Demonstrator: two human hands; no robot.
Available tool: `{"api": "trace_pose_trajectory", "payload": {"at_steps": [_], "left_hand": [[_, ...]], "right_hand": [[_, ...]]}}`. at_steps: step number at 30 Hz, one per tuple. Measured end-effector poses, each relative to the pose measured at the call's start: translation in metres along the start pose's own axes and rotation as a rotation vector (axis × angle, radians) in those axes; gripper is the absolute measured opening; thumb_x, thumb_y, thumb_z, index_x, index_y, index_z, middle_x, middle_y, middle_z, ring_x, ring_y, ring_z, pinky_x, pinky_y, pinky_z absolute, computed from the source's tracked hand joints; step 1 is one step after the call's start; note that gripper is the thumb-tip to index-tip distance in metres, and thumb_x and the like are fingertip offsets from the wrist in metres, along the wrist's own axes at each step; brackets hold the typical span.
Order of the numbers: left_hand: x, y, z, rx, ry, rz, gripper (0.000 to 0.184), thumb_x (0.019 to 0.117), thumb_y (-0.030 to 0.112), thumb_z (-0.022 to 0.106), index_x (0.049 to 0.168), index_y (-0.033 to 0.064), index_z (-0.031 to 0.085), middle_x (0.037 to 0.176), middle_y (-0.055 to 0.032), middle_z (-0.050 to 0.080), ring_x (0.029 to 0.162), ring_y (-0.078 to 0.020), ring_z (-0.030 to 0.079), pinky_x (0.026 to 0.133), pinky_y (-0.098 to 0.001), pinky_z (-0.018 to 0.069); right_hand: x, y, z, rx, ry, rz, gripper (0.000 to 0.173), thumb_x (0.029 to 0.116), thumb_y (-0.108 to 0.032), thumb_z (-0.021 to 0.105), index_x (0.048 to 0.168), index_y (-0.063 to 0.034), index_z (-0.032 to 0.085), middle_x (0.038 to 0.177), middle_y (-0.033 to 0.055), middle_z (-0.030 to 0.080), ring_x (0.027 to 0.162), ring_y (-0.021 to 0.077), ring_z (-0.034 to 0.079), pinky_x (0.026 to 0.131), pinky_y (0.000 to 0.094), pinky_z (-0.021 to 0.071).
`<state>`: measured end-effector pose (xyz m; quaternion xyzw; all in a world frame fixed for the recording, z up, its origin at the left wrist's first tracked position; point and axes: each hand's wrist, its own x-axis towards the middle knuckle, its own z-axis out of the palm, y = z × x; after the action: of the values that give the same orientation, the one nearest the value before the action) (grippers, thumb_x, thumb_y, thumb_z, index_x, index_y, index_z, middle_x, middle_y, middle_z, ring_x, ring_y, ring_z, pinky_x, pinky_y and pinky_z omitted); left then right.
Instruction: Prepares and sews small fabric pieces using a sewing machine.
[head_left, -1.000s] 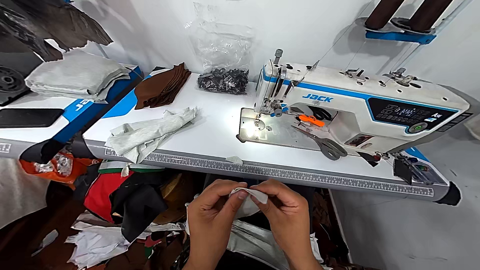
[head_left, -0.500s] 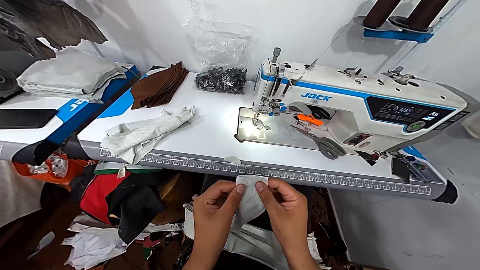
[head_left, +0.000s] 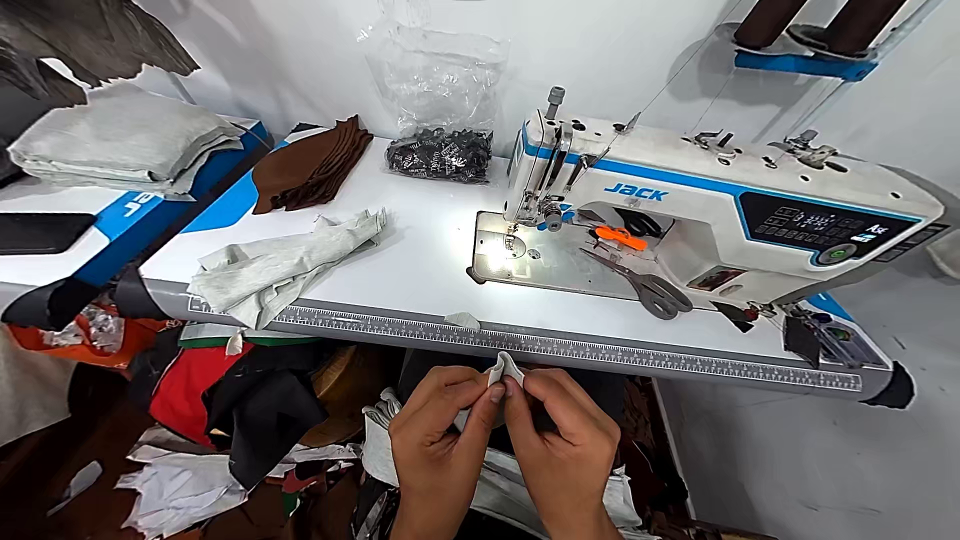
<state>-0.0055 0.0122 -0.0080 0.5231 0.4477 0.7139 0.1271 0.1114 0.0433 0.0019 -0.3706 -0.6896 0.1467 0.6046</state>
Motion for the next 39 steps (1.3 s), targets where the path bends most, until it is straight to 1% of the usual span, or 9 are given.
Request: {"api": "trace_pose_trajectory", "payload": {"at_steps": [13, 18, 22, 27, 30, 33, 35, 37, 39], "left_hand": [[-0.001, 0.002, -0.003, 0.087, -0.025, 0.056, 0.007, 0.0919, 0.014, 0.076, 0.093, 0.0071, 0.079, 0.095, -0.0027, 0.073, 0.089, -0.0092, 0.069, 0.076, -0.0196, 0.0591], [-0.001, 0.004, -0.006, 0.273, -0.101, 0.129, 0.020, 0.0907, 0.023, 0.079, 0.104, 0.0076, 0.078, 0.101, -0.0033, 0.072, 0.098, -0.0088, 0.067, 0.086, -0.0208, 0.0570], [-0.003, 0.005, -0.004, 0.368, -0.075, 0.191, 0.020, 0.0907, 0.022, 0.079, 0.103, 0.0067, 0.078, 0.100, -0.0050, 0.071, 0.098, -0.0087, 0.067, 0.085, -0.0195, 0.0560], [0.005, 0.008, -0.009, 0.142, -0.071, 0.049, 0.009, 0.0934, 0.013, 0.073, 0.098, 0.0077, 0.079, 0.099, -0.0025, 0.072, 0.091, -0.0072, 0.069, 0.079, -0.0189, 0.0591], [0.011, 0.013, -0.015, -0.151, -0.109, -0.201, 0.009, 0.0926, 0.014, 0.074, 0.094, 0.0072, 0.080, 0.094, -0.0042, 0.074, 0.085, -0.0113, 0.071, 0.074, -0.0233, 0.0620], [0.014, 0.015, -0.018, -0.305, -0.155, -0.332, 0.011, 0.0928, 0.015, 0.075, 0.095, 0.0059, 0.079, 0.093, -0.0068, 0.074, 0.083, -0.0128, 0.071, 0.074, -0.0246, 0.0613], [0.014, 0.015, -0.017, -0.345, -0.178, -0.354, 0.012, 0.0925, 0.016, 0.075, 0.096, 0.0049, 0.079, 0.093, -0.0077, 0.074, 0.083, -0.0124, 0.070, 0.075, -0.0244, 0.0609], [0.015, 0.016, -0.016, -0.376, -0.185, -0.378, 0.013, 0.0920, 0.015, 0.076, 0.096, 0.0038, 0.079, 0.093, -0.0079, 0.074, 0.082, -0.0117, 0.070, 0.075, -0.0238, 0.0603], [0.016, 0.016, -0.016, -0.422, -0.182, -0.429, 0.012, 0.0920, 0.014, 0.076, 0.096, 0.0031, 0.078, 0.091, -0.0072, 0.073, 0.079, -0.0100, 0.069, 0.073, -0.0227, 0.0591]], "right_hand": [[0.000, -0.010, -0.008, -0.015, -0.105, -0.033, 0.015, 0.0896, -0.008, 0.066, 0.093, 0.0004, 0.078, 0.091, 0.0056, 0.075, 0.078, 0.0033, 0.070, 0.065, 0.0164, 0.0593], [0.005, -0.018, -0.023, 0.071, -0.338, 0.068, 0.025, 0.0929, -0.006, 0.055, 0.105, 0.0053, 0.073, 0.100, 0.0087, 0.075, 0.083, 0.0036, 0.070, 0.071, 0.0178, 0.0598], [0.018, -0.028, -0.038, 0.207, -0.552, 0.231, 0.033, 0.0985, -0.002, 0.045, 0.119, 0.0070, 0.069, 0.106, 0.0091, 0.074, 0.087, 0.0098, 0.073, 0.073, 0.0278, 0.0653], [0.038, -0.026, -0.054, 0.270, -0.720, 0.292, 0.035, 0.1025, -0.007, 0.044, 0.128, 0.0008, 0.067, 0.114, 0.0059, 0.075, 0.093, 0.0115, 0.075, 0.069, 0.0288, 0.0654], [0.051, -0.015, -0.060, 0.098, -0.661, 0.228, 0.027, 0.0999, -0.029, 0.065, 0.119, -0.0126, 0.073, 0.106, -0.0038, 0.076, 0.088, 0.0054, 0.073, 0.064, 0.0229, 0.0611], [0.070, -0.007, -0.058, 0.030, -0.717, 0.231, 0.043, 0.0865, -0.055, 0.076, 0.117, -0.0245, 0.073, 0.100, -0.0103, 0.073, 0.084, 0.0016, 0.068, 0.058, 0.0183, 0.0548], [0.082, -0.006, -0.051, 0.172, -0.798, 0.271, 0.039, 0.0840, -0.047, 0.082, 0.114, -0.0220, 0.076, 0.092, -0.0077, 0.072, 0.076, 0.0028, 0.066, 0.056, 0.0173, 0.0527], [0.087, -0.006, -0.043, 0.269, -0.786, 0.263, 0.020, 0.0876, -0.032, 0.082, 0.100, -0.0166, 0.079, 0.084, -0.0043, 0.072, 0.069, 0.0057, 0.065, 0.056, 0.0189, 0.0536], [0.090, -0.006, -0.039, 0.267, -0.746, 0.238, 0.011, 0.0906, -0.026, 0.079, 0.091, -0.0156, 0.079, 0.081, -0.0034, 0.071, 0.067, 0.0073, 0.064, 0.056, 0.0199, 0.0524]]}}
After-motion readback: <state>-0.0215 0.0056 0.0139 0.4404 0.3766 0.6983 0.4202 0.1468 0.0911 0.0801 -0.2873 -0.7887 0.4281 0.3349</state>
